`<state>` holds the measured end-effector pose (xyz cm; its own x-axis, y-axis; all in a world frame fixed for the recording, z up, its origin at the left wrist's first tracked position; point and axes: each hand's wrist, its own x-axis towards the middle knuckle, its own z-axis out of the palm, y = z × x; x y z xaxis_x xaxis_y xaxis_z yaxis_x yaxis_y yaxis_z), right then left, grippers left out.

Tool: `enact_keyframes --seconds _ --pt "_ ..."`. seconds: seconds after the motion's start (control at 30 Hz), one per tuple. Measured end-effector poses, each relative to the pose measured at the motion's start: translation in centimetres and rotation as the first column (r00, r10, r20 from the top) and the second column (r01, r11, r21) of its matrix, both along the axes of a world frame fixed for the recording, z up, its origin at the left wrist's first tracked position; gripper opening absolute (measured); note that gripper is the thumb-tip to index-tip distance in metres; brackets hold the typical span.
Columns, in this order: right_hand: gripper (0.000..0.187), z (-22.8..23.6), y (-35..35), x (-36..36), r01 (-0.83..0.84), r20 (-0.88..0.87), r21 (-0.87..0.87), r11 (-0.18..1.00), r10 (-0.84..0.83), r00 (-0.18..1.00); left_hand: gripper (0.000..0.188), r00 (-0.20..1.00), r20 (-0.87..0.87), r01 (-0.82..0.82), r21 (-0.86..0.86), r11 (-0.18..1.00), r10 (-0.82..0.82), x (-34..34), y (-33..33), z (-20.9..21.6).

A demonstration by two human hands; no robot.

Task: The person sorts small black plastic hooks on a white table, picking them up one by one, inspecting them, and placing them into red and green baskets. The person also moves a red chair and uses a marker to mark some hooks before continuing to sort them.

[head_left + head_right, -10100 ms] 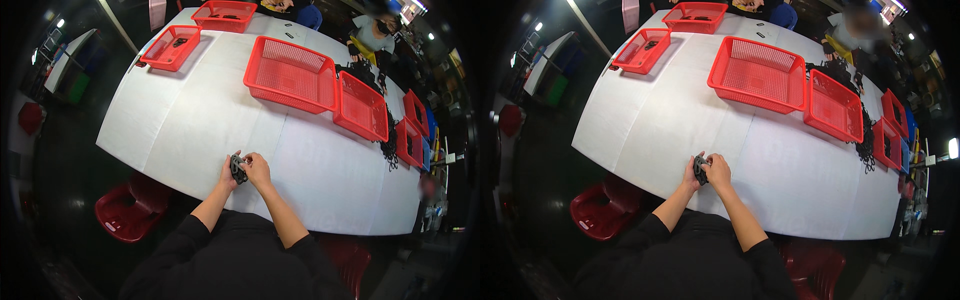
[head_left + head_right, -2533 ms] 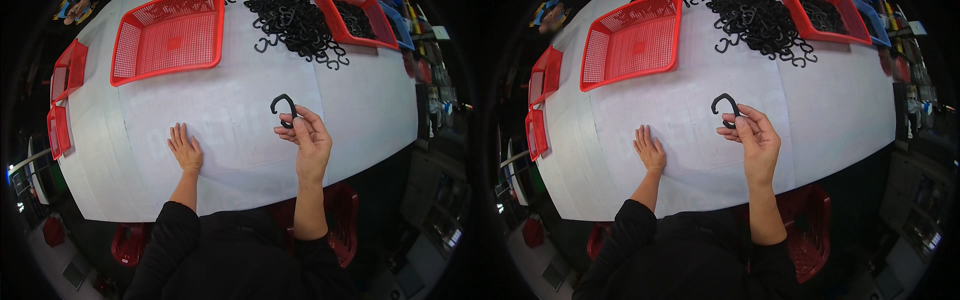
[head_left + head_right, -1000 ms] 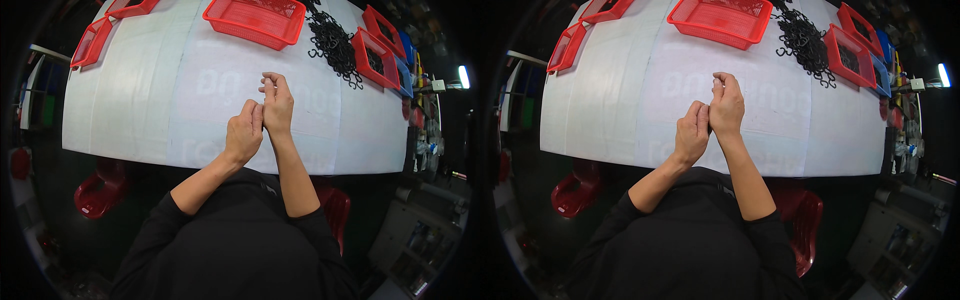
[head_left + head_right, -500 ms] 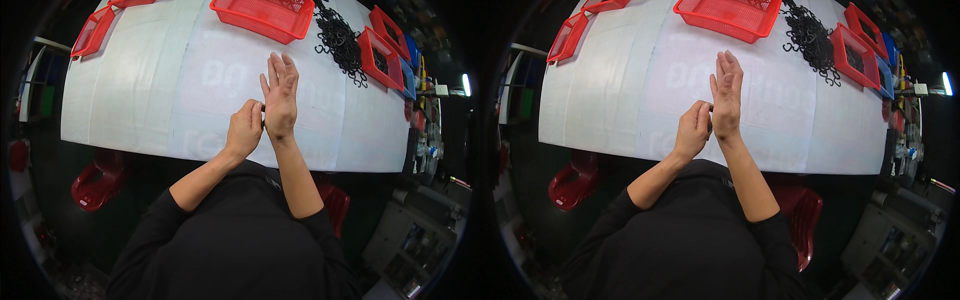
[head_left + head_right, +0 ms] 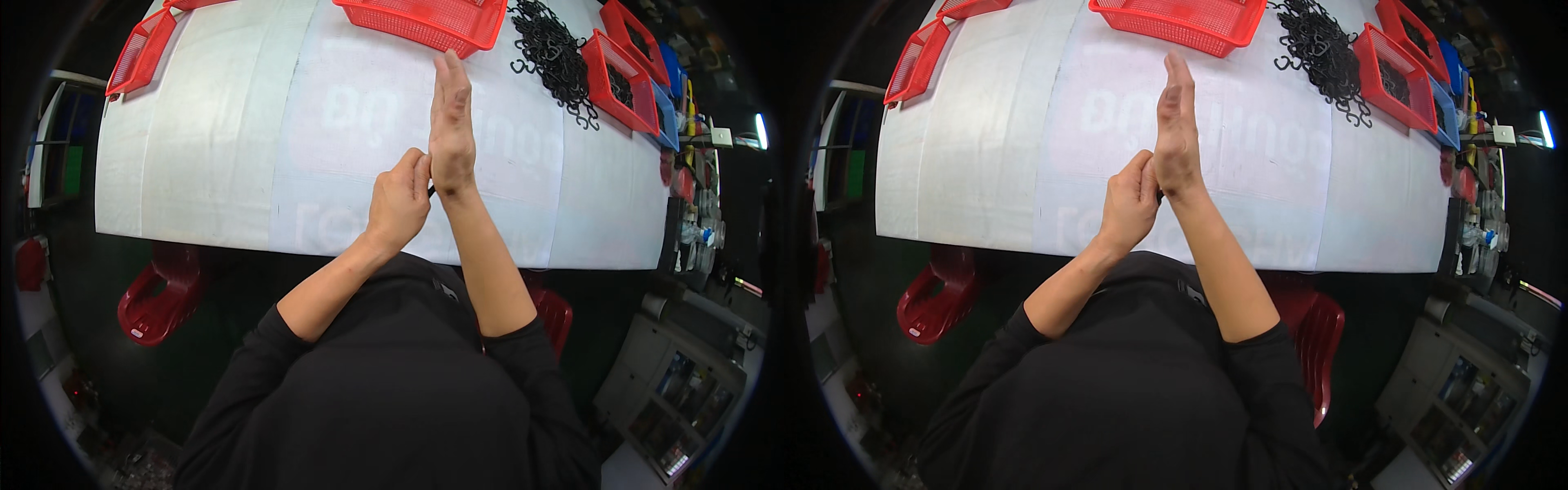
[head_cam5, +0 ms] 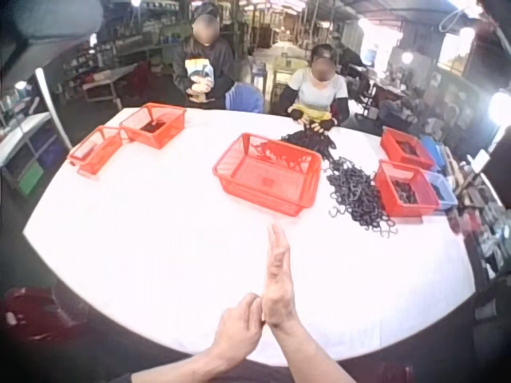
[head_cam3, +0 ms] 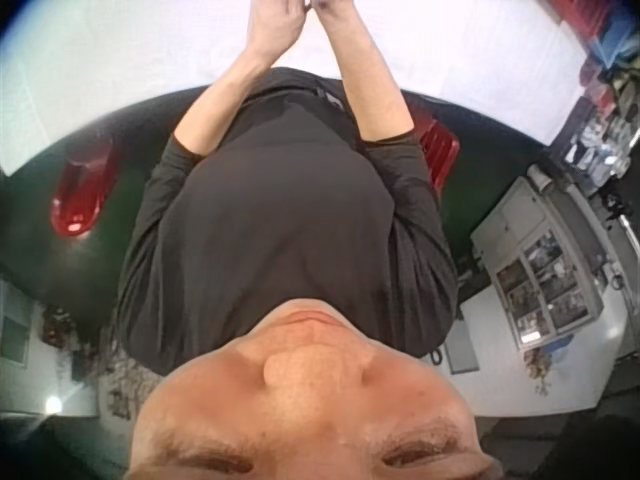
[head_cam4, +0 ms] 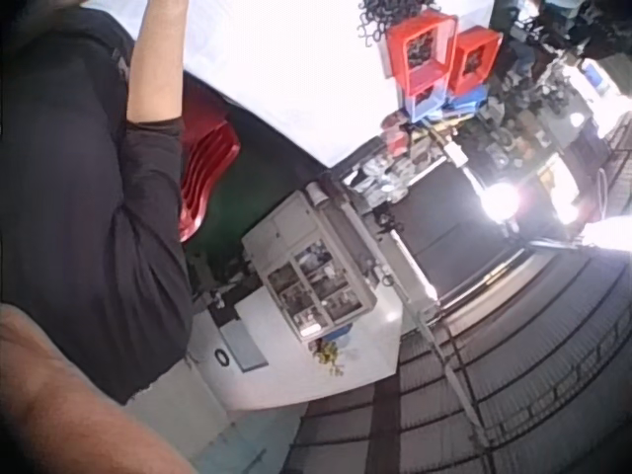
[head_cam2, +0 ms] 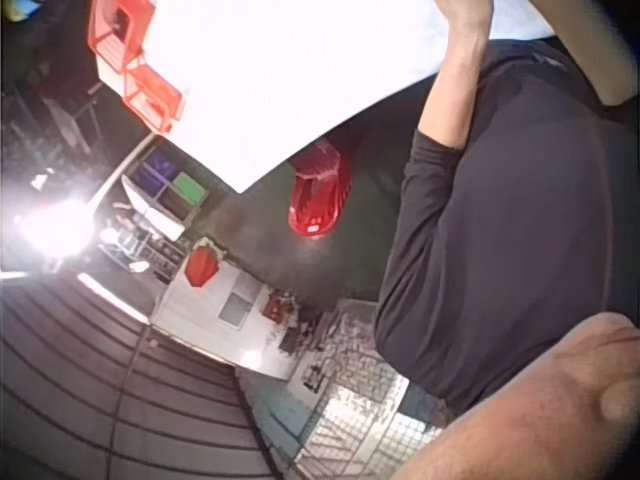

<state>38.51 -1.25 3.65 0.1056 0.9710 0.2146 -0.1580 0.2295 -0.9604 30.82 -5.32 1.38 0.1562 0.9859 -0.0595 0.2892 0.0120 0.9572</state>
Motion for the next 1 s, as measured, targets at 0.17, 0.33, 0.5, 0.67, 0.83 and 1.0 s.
enact_keyframes --seconds 0.17,0.33,0.5,0.67,0.83,1.0 --pt "0.069 -1.3 -0.9 -0.1 -0.028 -0.005 -0.021 0.999 0.028 1.0 0.026 0.999 0.03 -0.029 0.045 0.999 0.028 -0.4 0.4 -1.5" --pt "0.069 -0.7 -0.1 0.2 -0.002 -0.001 -0.017 1.0 0.002 1.0 0.028 0.998 0.052 0.038 -0.042 0.998 -0.036 -0.4 -0.1 -1.5" --pt "0.068 -2.0 -0.8 0.0 -0.017 0.002 -0.028 0.999 0.017 1.0 0.03 0.989 0.144 0.021 -0.028 0.999 -0.016 -0.8 0.0 -2.5" --pt "0.067 -2.7 1.0 2.4 0.07 0.056 -0.119 0.99 -0.063 0.996 0.031 0.965 0.237 0.134 -0.086 0.987 -0.111 -1.8 -1.2 -0.2" --pt "0.049 -2.7 -3.1 2.2 -0.044 -0.048 -0.5 0.865 0.023 0.999 0.032 0.936 0.341 0.008 -0.261 0.965 0.084 -3.8 0.2 -0.5" --pt "0.023 -1.6 -5.9 0.7 -0.071 -0.144 -0.582 0.81 -0.016 0.989 0.031 0.958 0.264 -0.052 -0.226 0.973 0.112 -3.8 -0.2 -1.0"
